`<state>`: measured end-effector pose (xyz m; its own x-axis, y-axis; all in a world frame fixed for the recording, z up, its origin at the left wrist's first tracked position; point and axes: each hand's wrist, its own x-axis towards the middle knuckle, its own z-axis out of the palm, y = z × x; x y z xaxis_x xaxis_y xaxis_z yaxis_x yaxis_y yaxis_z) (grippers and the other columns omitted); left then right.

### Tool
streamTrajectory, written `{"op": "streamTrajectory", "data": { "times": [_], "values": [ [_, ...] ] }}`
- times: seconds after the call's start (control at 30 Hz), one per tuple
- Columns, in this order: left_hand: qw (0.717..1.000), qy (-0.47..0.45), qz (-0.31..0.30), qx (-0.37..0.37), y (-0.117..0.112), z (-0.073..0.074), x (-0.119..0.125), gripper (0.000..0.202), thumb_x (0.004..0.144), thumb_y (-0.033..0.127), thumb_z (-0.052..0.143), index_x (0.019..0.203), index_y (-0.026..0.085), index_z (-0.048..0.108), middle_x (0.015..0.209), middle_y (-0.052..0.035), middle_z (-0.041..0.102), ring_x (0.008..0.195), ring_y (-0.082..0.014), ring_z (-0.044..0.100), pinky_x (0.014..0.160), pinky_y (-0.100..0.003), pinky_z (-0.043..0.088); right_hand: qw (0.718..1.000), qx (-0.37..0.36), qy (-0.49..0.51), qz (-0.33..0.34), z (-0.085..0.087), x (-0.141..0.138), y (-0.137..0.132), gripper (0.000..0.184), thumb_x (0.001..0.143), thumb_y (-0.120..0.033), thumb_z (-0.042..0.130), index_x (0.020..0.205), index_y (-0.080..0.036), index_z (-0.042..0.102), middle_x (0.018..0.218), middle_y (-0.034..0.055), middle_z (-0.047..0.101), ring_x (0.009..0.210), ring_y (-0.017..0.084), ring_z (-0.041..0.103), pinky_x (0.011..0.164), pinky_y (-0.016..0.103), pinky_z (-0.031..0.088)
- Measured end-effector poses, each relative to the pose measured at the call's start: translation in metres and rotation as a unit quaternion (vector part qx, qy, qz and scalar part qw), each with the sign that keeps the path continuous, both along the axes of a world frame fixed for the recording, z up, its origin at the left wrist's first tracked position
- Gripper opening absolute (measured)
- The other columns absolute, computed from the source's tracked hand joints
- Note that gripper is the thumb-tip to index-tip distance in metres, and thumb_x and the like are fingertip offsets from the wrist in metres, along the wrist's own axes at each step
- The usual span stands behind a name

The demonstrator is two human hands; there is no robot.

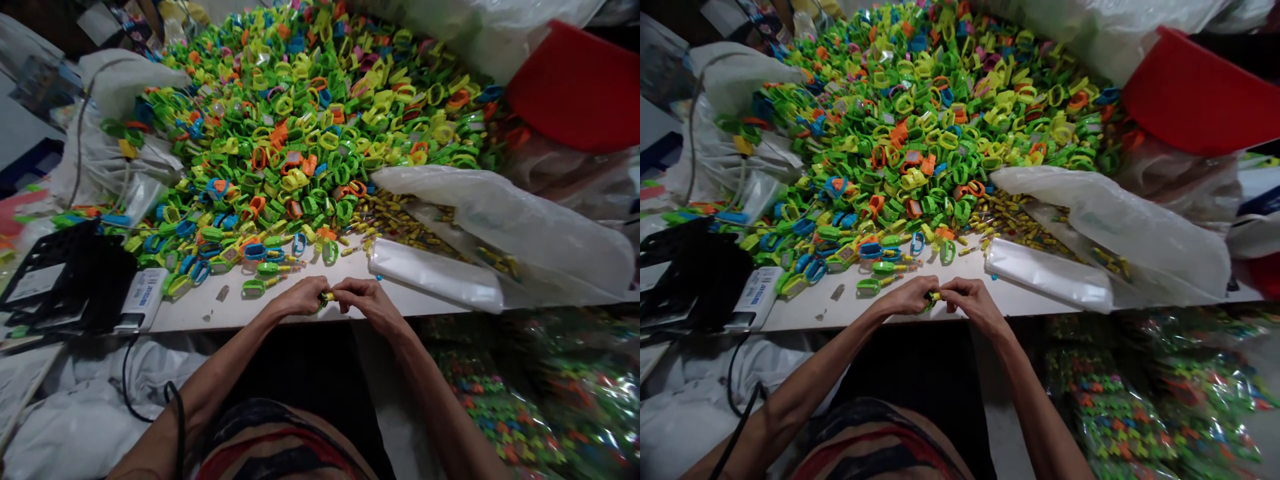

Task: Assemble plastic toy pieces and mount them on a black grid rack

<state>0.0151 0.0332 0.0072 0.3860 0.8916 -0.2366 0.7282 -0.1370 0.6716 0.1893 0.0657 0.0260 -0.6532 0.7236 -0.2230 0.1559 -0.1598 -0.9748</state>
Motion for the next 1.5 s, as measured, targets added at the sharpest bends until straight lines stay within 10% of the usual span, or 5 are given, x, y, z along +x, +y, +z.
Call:
{"op": "streamTrajectory", "data": {
  "times": [0.57, 0.93, 1.3, 1.4, 1.5],
  "values": [
    [0.997, 0.07, 0.009, 0.033, -0.014, -0.007, 0.006, 0.02, 0.07, 0.001, 0.046, 0.075, 0.016, 0.058, 0.082, -0.0039, 0.055, 0.076, -0.0166, 0.053, 0.065, -0.024, 0.037, 0.988, 0.127, -0.084, 0.014, -0.012, -0.003, -0.003, 0.019, 0.074, -0.031, 0.059, 0.074, -0.016, 0.071, 0.068, 0.0028, 0.06, 0.055, 0.012, 0.055, 0.052, 0.023, 0.043],
    [0.972, -0.173, 0.097, -0.124, 0.001, 0.005, -0.008, 0.025, 0.076, 0.034, 0.055, 0.091, 0.015, 0.059, 0.064, 0.0042, 0.047, 0.06, -0.0111, 0.043, 0.053, -0.021, 0.032, 0.995, 0.038, -0.044, -0.083, -0.021, 0.002, 0.003, 0.027, 0.064, -0.041, 0.07, 0.075, -0.016, 0.068, 0.06, 0.0018, 0.062, 0.056, 0.016, 0.059, 0.055, 0.029, 0.049],
    [0.996, 0.023, 0.064, 0.064, -0.009, 0.004, -0.026, 0.013, 0.086, 0.027, 0.049, 0.083, 0.016, 0.057, 0.08, -0.0026, 0.056, 0.077, -0.0162, 0.051, 0.069, -0.025, 0.038, 0.991, 0.092, -0.065, -0.073, -0.031, -0.018, 0.006, 0.03, 0.073, -0.041, 0.063, 0.087, -0.015, 0.067, 0.074, 0.0048, 0.065, 0.062, 0.017, 0.061, 0.06, 0.03, 0.05],
    [0.973, 0.151, 0.105, 0.141, -0.005, 0.01, -0.045, 0.011, 0.083, 0.025, 0.055, 0.089, 0.017, 0.058, 0.096, -0.0075, 0.057, 0.095, -0.023, 0.051, 0.081, -0.033, 0.038, 0.96, 0.216, -0.16, -0.083, -0.034, -0.014, 0.036, 0.035, 0.079, -0.036, 0.057, 0.107, -0.015, 0.063, 0.099, 0.0092, 0.061, 0.067, 0.015, 0.061, 0.063, 0.029, 0.048],
    [0.934, 0.236, 0.185, 0.193, 0.01, 0.015, -0.045, 0.016, 0.084, 0.024, 0.054, 0.098, 0.016, 0.058, 0.106, -0.0114, 0.056, 0.101, -0.0273, 0.049, 0.088, -0.04, 0.036, 0.858, 0.362, -0.36, -0.063, -0.034, -0.013, 0.07, 0.025, 0.082, -0.02, 0.05, 0.102, -0.018, 0.065, 0.108, 0.0102, 0.057, 0.078, 0.018, 0.06, 0.065, 0.028, 0.043]
  ]
}}
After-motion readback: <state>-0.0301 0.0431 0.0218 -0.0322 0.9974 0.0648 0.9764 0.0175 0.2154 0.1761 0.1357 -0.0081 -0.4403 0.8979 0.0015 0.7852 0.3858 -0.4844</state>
